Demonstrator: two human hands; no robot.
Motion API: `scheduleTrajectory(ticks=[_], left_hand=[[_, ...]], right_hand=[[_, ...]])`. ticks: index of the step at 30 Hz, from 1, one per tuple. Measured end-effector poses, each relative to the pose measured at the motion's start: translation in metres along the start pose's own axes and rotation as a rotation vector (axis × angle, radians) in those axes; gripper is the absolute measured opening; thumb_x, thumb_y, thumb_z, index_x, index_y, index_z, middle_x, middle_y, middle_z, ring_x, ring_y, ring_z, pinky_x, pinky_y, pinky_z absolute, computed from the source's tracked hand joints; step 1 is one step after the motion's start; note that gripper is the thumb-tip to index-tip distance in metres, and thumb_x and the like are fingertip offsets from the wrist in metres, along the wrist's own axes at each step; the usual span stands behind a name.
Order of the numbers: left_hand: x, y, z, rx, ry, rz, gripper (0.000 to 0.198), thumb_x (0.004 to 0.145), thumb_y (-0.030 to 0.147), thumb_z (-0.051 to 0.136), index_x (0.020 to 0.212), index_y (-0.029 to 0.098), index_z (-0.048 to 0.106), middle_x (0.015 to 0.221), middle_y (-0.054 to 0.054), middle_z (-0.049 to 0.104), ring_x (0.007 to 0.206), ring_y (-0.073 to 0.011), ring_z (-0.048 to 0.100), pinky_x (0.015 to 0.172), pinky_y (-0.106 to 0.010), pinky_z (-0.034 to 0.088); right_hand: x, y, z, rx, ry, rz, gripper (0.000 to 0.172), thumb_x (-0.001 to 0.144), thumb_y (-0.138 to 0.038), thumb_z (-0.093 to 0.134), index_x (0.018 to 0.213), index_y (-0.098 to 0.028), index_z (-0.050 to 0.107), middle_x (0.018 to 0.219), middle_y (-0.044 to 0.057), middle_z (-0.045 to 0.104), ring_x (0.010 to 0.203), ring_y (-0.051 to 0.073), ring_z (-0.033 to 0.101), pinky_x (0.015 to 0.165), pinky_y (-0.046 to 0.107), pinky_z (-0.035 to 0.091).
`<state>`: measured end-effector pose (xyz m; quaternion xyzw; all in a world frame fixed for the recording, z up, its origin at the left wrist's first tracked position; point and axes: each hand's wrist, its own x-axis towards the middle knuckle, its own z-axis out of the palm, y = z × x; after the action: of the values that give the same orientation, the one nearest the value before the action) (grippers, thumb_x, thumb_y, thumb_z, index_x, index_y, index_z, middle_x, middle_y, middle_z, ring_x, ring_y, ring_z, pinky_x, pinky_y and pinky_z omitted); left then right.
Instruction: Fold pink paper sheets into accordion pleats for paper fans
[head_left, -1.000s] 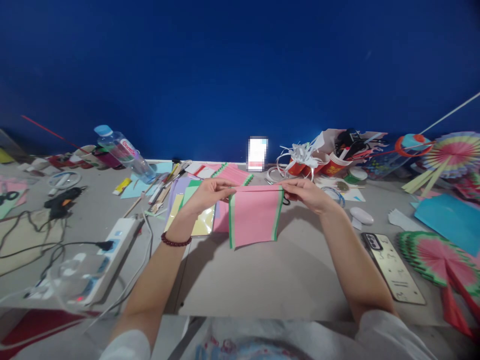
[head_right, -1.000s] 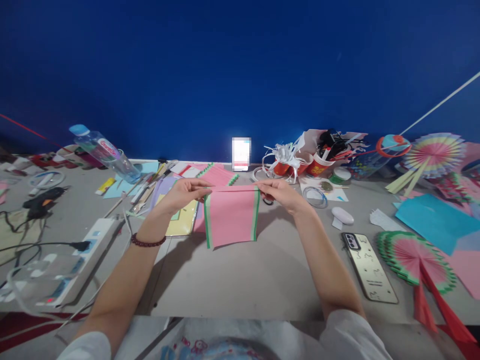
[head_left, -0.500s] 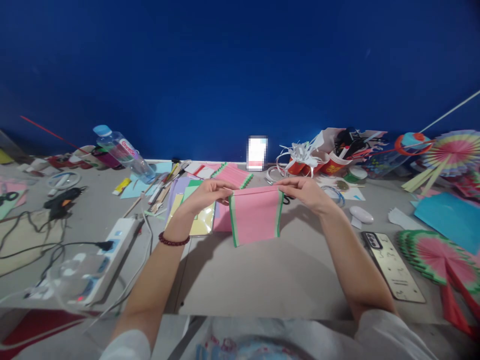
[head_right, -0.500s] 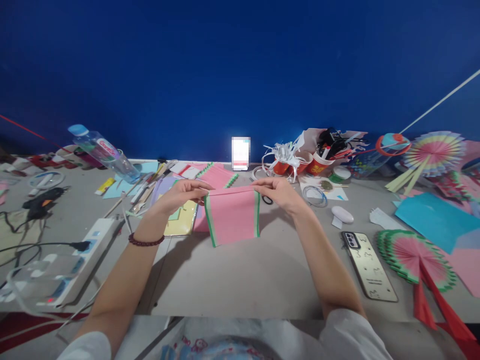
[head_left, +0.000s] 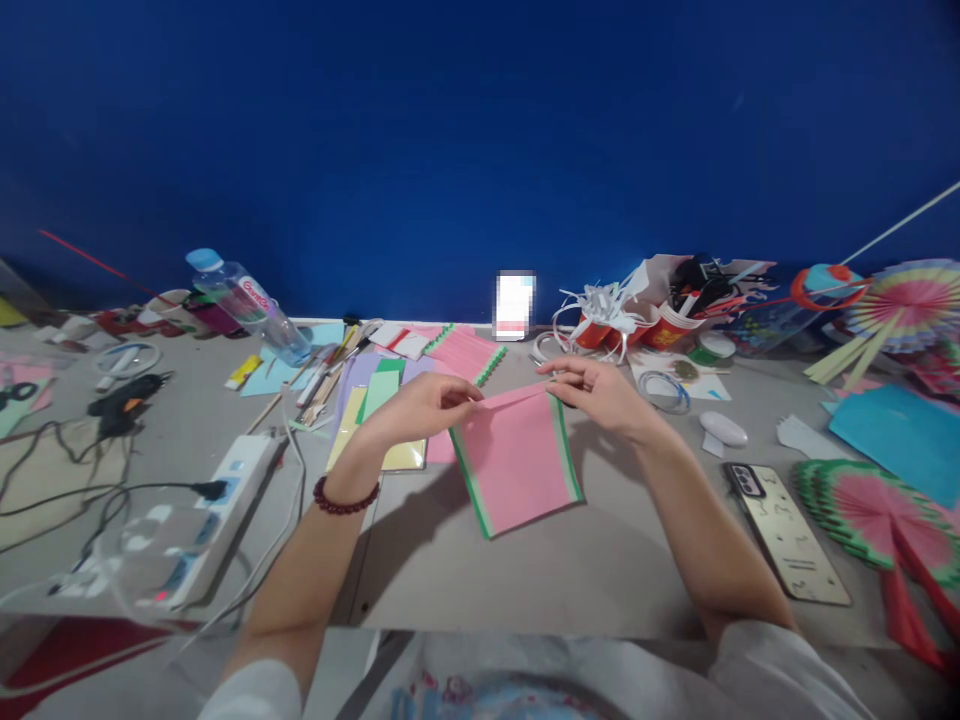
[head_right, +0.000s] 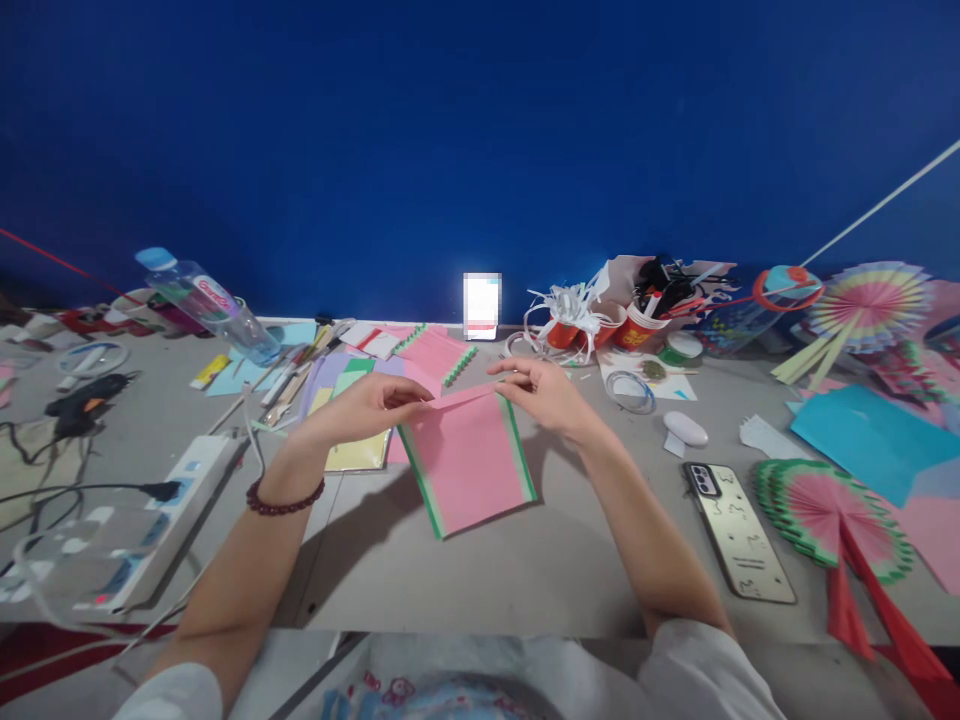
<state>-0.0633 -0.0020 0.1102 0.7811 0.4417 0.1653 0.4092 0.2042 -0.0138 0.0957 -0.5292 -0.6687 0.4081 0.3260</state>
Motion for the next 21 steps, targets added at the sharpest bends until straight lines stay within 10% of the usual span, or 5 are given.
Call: scheduleTrajectory(ticks=[21], left_hand=[[-0.010,0.029,0.022,0.045,0.130,0.186,0.026,0.093,0.030,0.045,0.091,0.018,0.069,0.086,-0.004,0.072,0.071,-0.0146,0.060,0.061,-0.023,0.040]], right_hand=[[-0.021,-0.026,0.024,0.022,0.037,-0.103,0.022,0.083,-0.037,0.061,0.099,-0.023,0.070,0.086,0.004,0.073,0.083,0.020,0.063,0.075,0.032,0.044]])
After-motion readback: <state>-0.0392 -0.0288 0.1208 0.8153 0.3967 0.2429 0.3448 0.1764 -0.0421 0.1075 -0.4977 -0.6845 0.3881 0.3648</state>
